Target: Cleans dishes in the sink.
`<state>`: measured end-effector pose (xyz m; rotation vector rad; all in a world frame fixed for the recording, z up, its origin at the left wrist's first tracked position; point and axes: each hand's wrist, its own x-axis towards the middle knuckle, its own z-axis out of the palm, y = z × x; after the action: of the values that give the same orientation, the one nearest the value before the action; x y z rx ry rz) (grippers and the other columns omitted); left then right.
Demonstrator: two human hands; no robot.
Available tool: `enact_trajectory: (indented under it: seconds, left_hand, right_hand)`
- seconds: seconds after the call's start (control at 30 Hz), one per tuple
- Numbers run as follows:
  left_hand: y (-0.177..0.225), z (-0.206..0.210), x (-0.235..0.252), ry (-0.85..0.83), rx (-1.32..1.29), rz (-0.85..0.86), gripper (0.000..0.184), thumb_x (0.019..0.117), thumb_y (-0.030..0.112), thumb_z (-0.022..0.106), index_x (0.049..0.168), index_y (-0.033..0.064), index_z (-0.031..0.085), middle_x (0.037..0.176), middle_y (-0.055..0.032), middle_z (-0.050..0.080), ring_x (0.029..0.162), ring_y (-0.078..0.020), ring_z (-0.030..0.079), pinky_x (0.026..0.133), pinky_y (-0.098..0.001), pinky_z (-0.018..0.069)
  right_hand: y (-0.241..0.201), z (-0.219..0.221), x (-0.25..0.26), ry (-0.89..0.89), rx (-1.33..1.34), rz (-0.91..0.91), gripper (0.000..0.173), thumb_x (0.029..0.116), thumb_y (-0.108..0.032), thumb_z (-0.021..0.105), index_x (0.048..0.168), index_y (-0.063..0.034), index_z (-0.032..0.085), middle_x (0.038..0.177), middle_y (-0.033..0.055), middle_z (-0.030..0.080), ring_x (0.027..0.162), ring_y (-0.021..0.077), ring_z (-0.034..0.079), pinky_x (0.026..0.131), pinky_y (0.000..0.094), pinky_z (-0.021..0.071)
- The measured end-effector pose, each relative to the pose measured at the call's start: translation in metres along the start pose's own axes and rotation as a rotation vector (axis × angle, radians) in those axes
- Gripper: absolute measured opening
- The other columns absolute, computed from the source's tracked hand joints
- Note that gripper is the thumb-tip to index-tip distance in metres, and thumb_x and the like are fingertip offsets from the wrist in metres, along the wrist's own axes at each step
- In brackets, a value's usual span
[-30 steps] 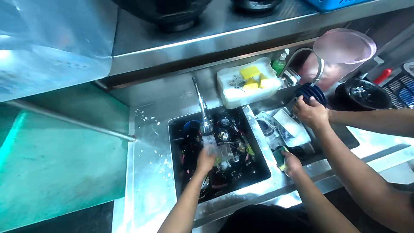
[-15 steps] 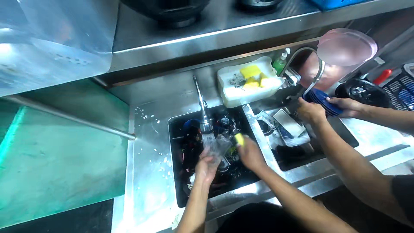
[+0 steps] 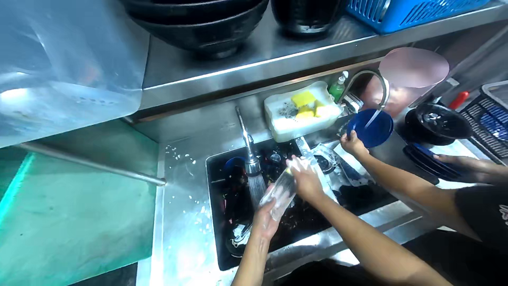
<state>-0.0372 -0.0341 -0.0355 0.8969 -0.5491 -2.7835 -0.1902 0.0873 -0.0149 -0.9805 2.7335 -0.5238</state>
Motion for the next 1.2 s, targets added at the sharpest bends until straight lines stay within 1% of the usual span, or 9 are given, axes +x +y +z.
enact_trajectory:
  seconds: [0.17, 0.3, 0.43, 0.5, 0.57, 0.7, 0.83, 0.97, 1.2]
  left_hand:
    - [0.002, -0.01, 0.003, 0.067, 0.022, -0.072, 0.042, 0.1071, 0.008, 0.043, 0.15, 0.007, 0.044, 0.134, -0.0231, 0.063, 0.115, -0.0362, 0.068, 0.095, -0.048, 0.0582]
    - [-0.03, 0.026, 0.013, 0.172, 0.224, -0.049, 0.041, 0.1065, 0.028, 0.055, 0.143, 0.0097, 0.051, 0.122, -0.0163, 0.068, 0.106, -0.027, 0.069, 0.086, -0.0429, 0.0594]
    - [-0.058, 0.045, 0.03, 0.39, 0.465, -0.013, 0.072, 0.0978, 0.068, 0.05, 0.137, 0.0076, 0.058, 0.121, -0.0184, 0.067, 0.11, -0.0311, 0.065, 0.092, -0.0534, 0.0558]
    - [-0.075, 0.049, 0.036, 0.466, 0.422, -0.018, 0.076, 0.0963, 0.073, 0.046, 0.127, 0.0049, 0.063, 0.114, -0.019, 0.069, 0.105, -0.031, 0.067, 0.088, -0.053, 0.057]
    - [-0.091, 0.05, 0.034, 0.42, 0.567, -0.106, 0.071, 0.1039, 0.063, 0.04, 0.125, 0.0002, 0.063, 0.111, -0.0218, 0.068, 0.102, -0.0322, 0.067, 0.087, -0.052, 0.0567]
    - [-0.089, 0.037, 0.043, 0.069, 1.121, -0.318, 0.045, 0.1092, 0.04, 0.047, 0.127, 0.0017, 0.061, 0.1, -0.0126, 0.064, 0.081, -0.0198, 0.063, 0.074, -0.0368, 0.0559]
    - [-0.075, -0.012, 0.081, 0.492, 0.904, -0.293, 0.047, 0.1061, 0.028, 0.055, 0.141, -0.0033, 0.05, 0.133, -0.0306, 0.055, 0.114, -0.0409, 0.06, 0.094, -0.0565, 0.0516]
    - [-0.077, -0.051, 0.117, 0.703, 0.779, -0.276, 0.047, 0.1059, 0.03, 0.057, 0.139, -0.0037, 0.053, 0.13, -0.027, 0.056, 0.11, -0.0358, 0.057, 0.091, -0.0515, 0.0499]
    - [-0.067, -0.045, 0.131, 0.649, 0.577, -0.133, 0.04, 0.1016, 0.008, 0.061, 0.139, -0.0014, 0.05, 0.121, -0.0223, 0.059, 0.098, -0.0276, 0.059, 0.085, -0.0429, 0.0527]
  right_hand:
    - [-0.01, -0.039, -0.01, -0.112, 1.102, 0.346, 0.037, 0.1099, -0.023, 0.043, 0.144, -0.0169, 0.057, 0.122, 0.01, 0.068, 0.098, 0.0197, 0.067, 0.081, 0.0401, 0.0572]
    - [-0.037, -0.018, -0.028, -0.118, 1.746, 0.532, 0.037, 0.1095, -0.033, 0.038, 0.131, -0.0133, 0.06, 0.111, 0.0091, 0.071, 0.096, 0.0206, 0.07, 0.081, 0.0431, 0.0594]
    - [-0.037, 0.015, -0.045, -0.085, 1.55, 0.612, 0.056, 0.1085, -0.055, 0.031, 0.136, -0.0153, 0.059, 0.114, 0.0092, 0.07, 0.102, 0.0215, 0.068, 0.084, 0.0441, 0.0574]
    - [-0.026, 0.026, -0.055, -0.088, 1.373, 0.569, 0.053, 0.106, -0.053, 0.044, 0.144, -0.0174, 0.054, 0.126, 0.0092, 0.068, 0.112, 0.0228, 0.066, 0.092, 0.0463, 0.0572]
    - [-0.006, 0.034, -0.067, -0.019, 1.285, 0.617, 0.05, 0.0983, -0.029, 0.065, 0.145, -0.0153, 0.052, 0.119, 0.0112, 0.07, 0.103, 0.0235, 0.07, 0.087, 0.0462, 0.0601]
    - [0.064, 0.017, -0.072, 0.279, 1.367, 0.939, 0.026, 0.1015, -0.008, 0.057, 0.125, 0.0014, 0.056, 0.086, 0.0172, 0.068, 0.067, 0.0246, 0.067, 0.058, 0.0408, 0.0587]
    - [0.14, 0.015, -0.073, 0.36, 1.506, 1.228, 0.021, 0.1051, -0.013, 0.046, 0.115, 0.0037, 0.054, 0.08, 0.0171, 0.062, 0.062, 0.0237, 0.062, 0.056, 0.039, 0.0556]
    - [0.186, 0.035, -0.074, 0.297, 1.564, 1.375, 0.018, 0.1041, -0.013, 0.045, 0.115, -0.0006, 0.053, 0.083, 0.0154, 0.061, 0.062, 0.0219, 0.061, 0.053, 0.0362, 0.0541]
    - [0.17, 0.031, -0.053, 0.328, 1.374, 1.327, 0.026, 0.1066, -0.015, 0.045, 0.127, 0.0005, 0.053, 0.092, 0.0161, 0.062, 0.07, 0.023, 0.063, 0.062, 0.0395, 0.0563]
